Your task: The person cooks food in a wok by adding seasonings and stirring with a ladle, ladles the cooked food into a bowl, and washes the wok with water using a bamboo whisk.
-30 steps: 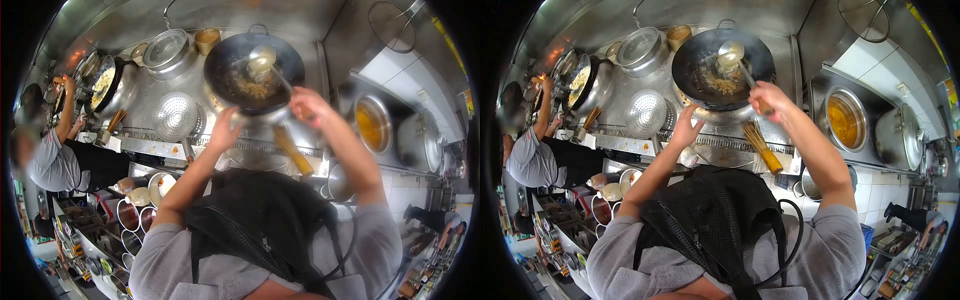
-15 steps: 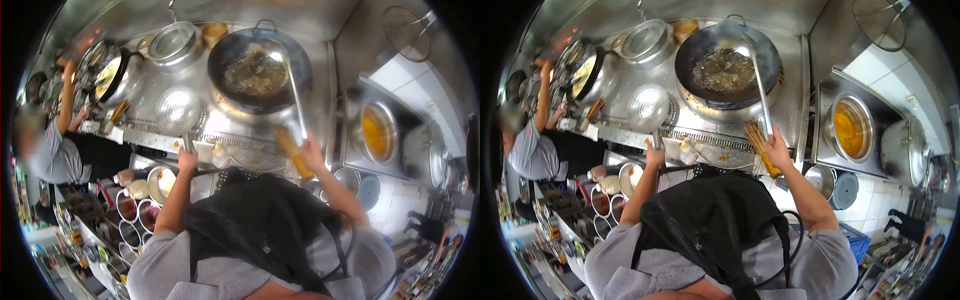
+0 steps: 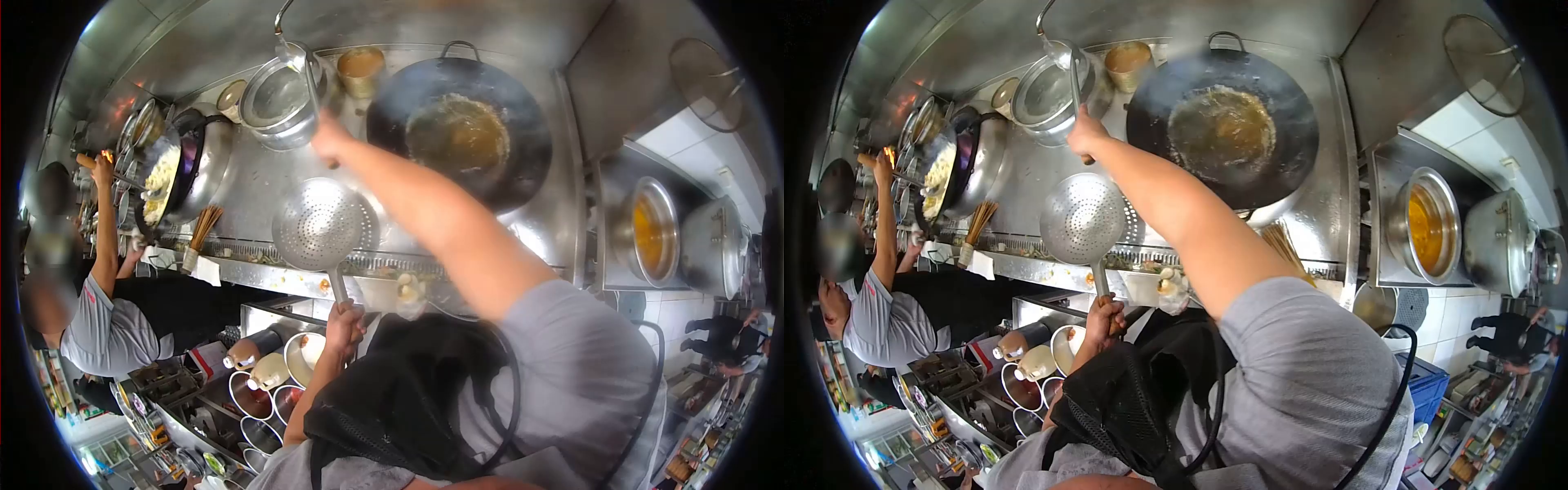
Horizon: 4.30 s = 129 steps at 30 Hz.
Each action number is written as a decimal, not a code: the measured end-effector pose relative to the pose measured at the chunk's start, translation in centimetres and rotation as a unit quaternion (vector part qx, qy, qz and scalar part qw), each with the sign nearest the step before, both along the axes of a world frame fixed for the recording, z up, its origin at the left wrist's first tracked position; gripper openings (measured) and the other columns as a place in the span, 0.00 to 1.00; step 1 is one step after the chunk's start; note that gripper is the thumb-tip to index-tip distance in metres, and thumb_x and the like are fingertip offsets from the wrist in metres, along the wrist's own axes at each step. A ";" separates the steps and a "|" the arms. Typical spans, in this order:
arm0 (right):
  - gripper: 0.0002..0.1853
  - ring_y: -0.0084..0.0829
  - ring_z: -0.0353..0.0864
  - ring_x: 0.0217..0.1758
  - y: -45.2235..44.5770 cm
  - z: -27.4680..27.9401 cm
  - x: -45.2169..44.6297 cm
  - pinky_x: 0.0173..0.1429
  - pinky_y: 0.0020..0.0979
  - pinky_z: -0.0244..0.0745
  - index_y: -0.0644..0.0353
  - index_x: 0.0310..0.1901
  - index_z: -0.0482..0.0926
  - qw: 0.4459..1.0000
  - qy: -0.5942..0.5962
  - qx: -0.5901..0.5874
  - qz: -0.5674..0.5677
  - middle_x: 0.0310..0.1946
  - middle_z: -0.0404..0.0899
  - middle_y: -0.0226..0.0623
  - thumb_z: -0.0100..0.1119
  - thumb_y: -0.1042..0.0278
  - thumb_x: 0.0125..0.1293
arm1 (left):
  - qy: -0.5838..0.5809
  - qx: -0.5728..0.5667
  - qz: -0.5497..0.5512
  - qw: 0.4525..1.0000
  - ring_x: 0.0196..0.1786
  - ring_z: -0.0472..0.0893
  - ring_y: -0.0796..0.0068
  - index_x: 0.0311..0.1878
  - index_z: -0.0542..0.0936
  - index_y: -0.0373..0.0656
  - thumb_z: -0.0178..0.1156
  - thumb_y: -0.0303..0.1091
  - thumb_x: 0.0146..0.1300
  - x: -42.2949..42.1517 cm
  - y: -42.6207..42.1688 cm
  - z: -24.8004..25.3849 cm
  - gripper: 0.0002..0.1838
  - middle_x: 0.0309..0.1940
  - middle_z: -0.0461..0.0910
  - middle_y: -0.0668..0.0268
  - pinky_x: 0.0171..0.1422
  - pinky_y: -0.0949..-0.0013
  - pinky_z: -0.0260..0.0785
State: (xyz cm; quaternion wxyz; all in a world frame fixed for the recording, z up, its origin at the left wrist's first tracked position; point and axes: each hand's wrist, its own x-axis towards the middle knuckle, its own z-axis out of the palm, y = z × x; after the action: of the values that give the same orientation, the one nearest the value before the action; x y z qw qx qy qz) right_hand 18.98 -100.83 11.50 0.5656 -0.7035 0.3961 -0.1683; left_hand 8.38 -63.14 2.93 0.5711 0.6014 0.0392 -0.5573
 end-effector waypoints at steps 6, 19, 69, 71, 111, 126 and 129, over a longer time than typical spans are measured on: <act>0.04 0.36 0.76 0.22 -1.8 2.9 6.1 0.23 0.39 0.74 0.65 0.37 0.72 0.842 -0.241 0.482 -0.032 0.27 0.74 0.42 0.54 0.79 0.60 | -0.060 -0.022 -0.038 0.997 0.19 0.73 0.74 0.47 0.65 0.38 0.61 0.23 0.58 1.5 1.9 4.8 0.17 0.29 0.73 0.62 0.21 0.68 0.70; 0.07 0.22 0.71 0.24 -1.9 14.1 -17.2 0.29 0.23 0.70 0.72 0.36 0.67 0.634 -0.482 0.599 0.084 0.23 0.68 0.30 0.53 0.76 0.64 | -0.027 -0.119 -0.109 0.986 0.21 0.72 0.78 0.41 0.69 0.38 0.57 0.21 0.58 0.4 -13.4 16.4 0.10 0.26 0.72 0.64 0.22 0.73 0.67; 0.41 0.27 0.72 0.22 13.5 3.4 -42.4 0.21 0.34 0.68 0.52 0.79 0.40 0.978 0.188 -0.012 -0.091 0.31 0.75 0.36 0.49 0.76 0.69 | -0.019 -0.102 0.013 0.995 0.28 0.80 0.64 0.48 0.70 0.34 0.62 0.26 0.59 -0.7 2.5 -6.6 0.16 0.31 0.78 0.57 0.31 0.63 0.76; 0.41 0.29 0.75 0.24 15.7 6.8 -42.2 0.22 0.34 0.70 0.54 0.79 0.38 0.979 0.148 0.096 -0.103 0.33 0.76 0.36 0.48 0.75 0.71 | -0.367 0.044 -0.164 0.915 0.41 0.82 0.53 0.58 0.68 0.30 0.64 0.29 0.56 -0.3 1.0 -4.5 0.27 0.43 0.79 0.47 0.44 0.57 0.77; 0.19 0.37 0.86 0.54 -8.6 11.2 -35.4 0.54 0.38 0.81 0.49 0.54 0.84 0.672 0.604 -0.353 0.244 0.50 0.86 0.37 0.63 0.62 0.59 | -0.434 -0.446 0.015 0.782 0.20 0.74 0.80 0.33 0.77 0.36 0.63 0.27 0.65 -4.8 -32.5 22.1 0.07 0.19 0.76 0.68 0.25 0.75 0.66; 0.33 0.38 0.81 0.61 -1.3 10.2 -34.5 0.61 0.41 0.78 0.41 0.68 0.72 0.747 0.529 -0.305 0.263 0.57 0.82 0.40 0.57 0.64 0.56 | -0.300 -0.514 -0.017 0.803 0.21 0.70 0.80 0.35 0.74 0.36 0.61 0.24 0.64 -1.8 -31.5 22.8 0.06 0.23 0.73 0.68 0.25 0.73 0.64; 0.43 0.37 0.80 0.63 -3.3 8.6 -35.6 0.65 0.35 0.74 0.36 0.76 0.59 0.698 0.597 -0.284 0.276 0.62 0.79 0.36 0.60 0.64 0.57 | -0.296 -0.514 -0.036 0.805 0.19 0.69 0.79 0.33 0.75 0.35 0.60 0.25 0.64 -0.1 -33.0 23.4 0.05 0.21 0.73 0.67 0.25 0.71 0.66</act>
State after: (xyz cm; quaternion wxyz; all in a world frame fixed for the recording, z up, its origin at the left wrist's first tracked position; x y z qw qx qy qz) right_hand -16.66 -104.15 20.10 0.0047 -0.8610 0.3724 0.3464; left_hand 8.28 -96.17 26.33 0.7598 0.3567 -0.4453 -0.3116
